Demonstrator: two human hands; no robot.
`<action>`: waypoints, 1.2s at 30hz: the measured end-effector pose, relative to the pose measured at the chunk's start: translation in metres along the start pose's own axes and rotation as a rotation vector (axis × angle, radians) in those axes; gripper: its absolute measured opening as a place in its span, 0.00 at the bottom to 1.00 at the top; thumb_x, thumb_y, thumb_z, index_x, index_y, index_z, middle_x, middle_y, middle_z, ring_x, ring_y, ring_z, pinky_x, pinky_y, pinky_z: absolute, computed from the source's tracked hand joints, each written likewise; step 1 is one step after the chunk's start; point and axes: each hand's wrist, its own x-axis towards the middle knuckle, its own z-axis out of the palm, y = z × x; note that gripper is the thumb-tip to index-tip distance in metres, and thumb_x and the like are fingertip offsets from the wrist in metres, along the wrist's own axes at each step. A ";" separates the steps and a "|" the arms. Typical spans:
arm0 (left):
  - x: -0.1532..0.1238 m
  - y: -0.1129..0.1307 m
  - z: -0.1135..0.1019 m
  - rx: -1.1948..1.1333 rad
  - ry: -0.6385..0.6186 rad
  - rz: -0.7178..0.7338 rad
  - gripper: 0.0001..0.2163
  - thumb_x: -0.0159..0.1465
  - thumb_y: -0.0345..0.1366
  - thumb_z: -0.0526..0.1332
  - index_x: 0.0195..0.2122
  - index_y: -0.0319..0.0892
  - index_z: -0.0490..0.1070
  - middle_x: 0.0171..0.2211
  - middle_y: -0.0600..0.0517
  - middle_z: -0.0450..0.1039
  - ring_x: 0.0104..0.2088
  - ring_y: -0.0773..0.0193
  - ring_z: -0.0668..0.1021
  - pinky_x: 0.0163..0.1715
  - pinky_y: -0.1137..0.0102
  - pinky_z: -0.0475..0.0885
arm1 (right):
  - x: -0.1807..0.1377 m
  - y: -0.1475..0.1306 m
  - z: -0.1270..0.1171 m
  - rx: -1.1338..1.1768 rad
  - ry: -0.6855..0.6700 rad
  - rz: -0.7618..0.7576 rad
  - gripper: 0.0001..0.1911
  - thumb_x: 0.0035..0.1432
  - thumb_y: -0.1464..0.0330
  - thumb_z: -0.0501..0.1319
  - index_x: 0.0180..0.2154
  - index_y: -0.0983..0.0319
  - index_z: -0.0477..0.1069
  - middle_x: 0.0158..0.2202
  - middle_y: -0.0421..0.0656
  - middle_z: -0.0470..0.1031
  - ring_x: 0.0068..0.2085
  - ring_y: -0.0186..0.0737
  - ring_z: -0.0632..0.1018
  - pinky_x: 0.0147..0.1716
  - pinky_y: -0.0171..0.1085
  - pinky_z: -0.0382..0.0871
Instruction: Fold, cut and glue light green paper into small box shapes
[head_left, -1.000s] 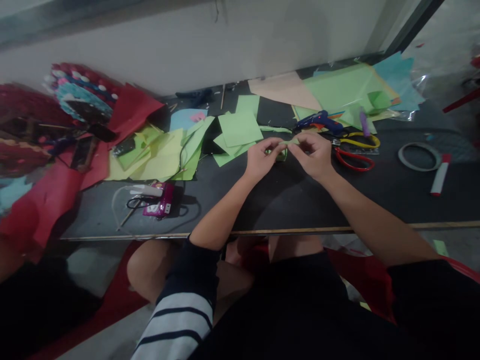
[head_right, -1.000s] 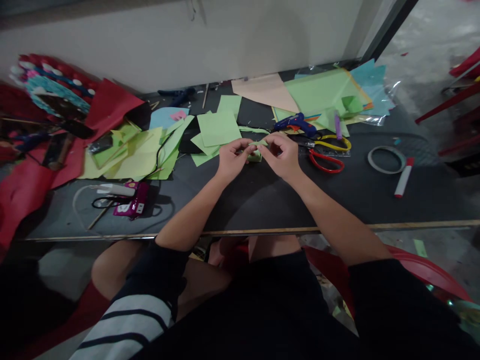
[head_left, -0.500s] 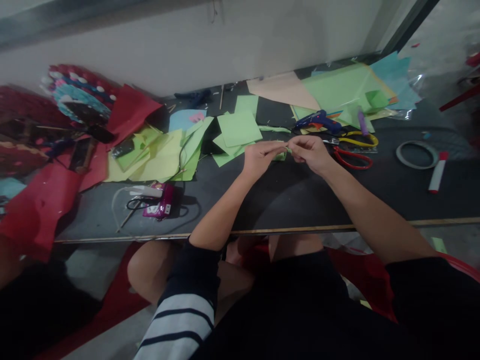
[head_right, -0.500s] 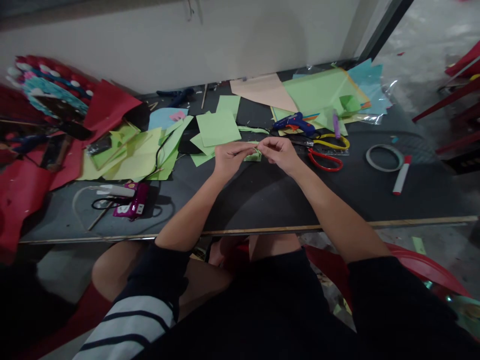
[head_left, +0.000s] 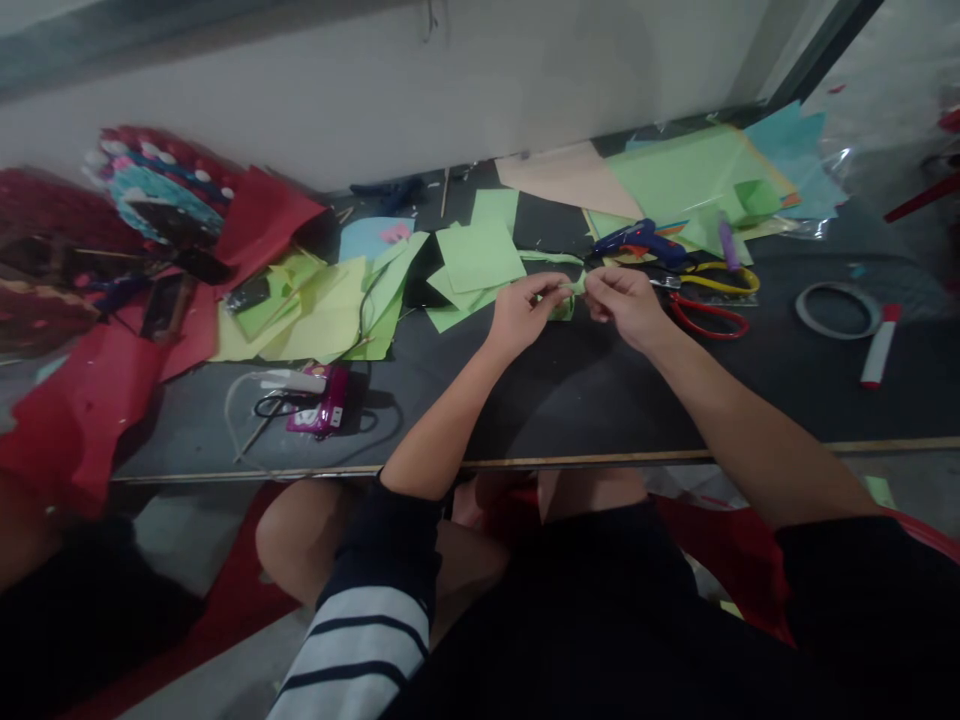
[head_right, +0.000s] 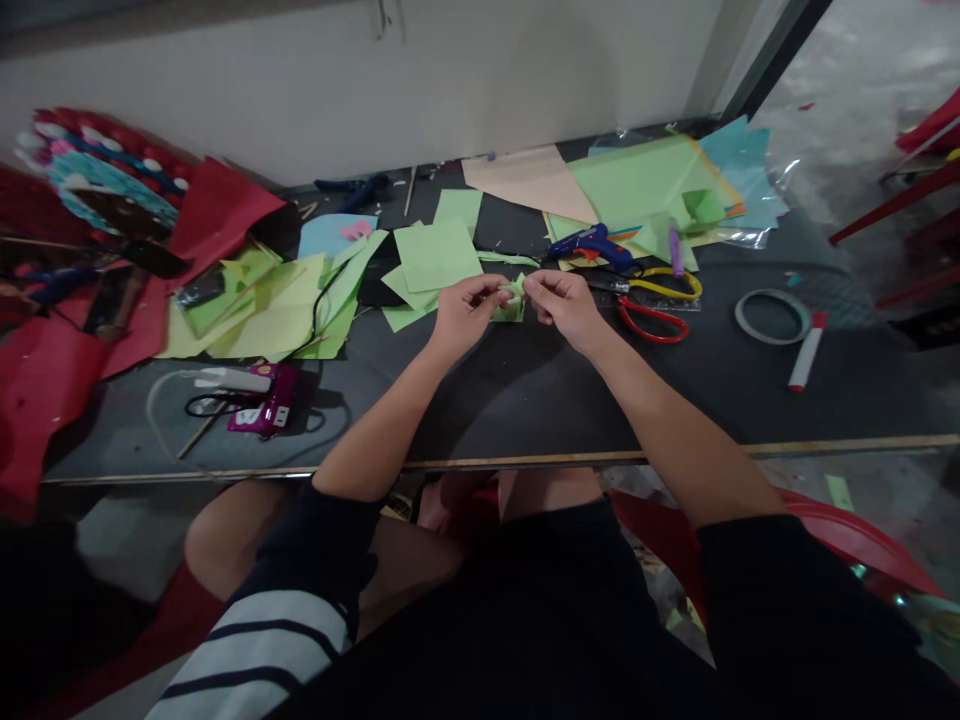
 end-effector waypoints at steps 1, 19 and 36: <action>0.000 0.000 0.000 0.000 -0.009 -0.006 0.06 0.67 0.36 0.67 0.35 0.45 0.83 0.33 0.52 0.84 0.34 0.65 0.82 0.31 0.74 0.73 | 0.000 0.000 0.000 0.009 -0.031 0.019 0.36 0.45 0.35 0.74 0.25 0.59 0.68 0.19 0.33 0.60 0.19 0.26 0.59 0.15 0.30 0.53; -0.003 -0.012 -0.001 0.138 0.039 0.124 0.07 0.65 0.32 0.71 0.39 0.52 0.87 0.39 0.52 0.88 0.41 0.60 0.86 0.47 0.65 0.79 | 0.000 0.010 0.002 -0.161 0.059 -0.052 0.39 0.39 0.32 0.74 0.33 0.57 0.70 0.27 0.34 0.66 0.24 0.29 0.63 0.19 0.32 0.58; 0.001 -0.022 0.013 -0.267 0.172 -0.067 0.07 0.59 0.40 0.79 0.30 0.48 0.84 0.39 0.53 0.83 0.45 0.63 0.84 0.45 0.68 0.80 | -0.012 0.001 0.013 -0.369 0.264 -0.364 0.26 0.48 0.40 0.76 0.31 0.55 0.84 0.34 0.44 0.83 0.33 0.41 0.79 0.30 0.40 0.72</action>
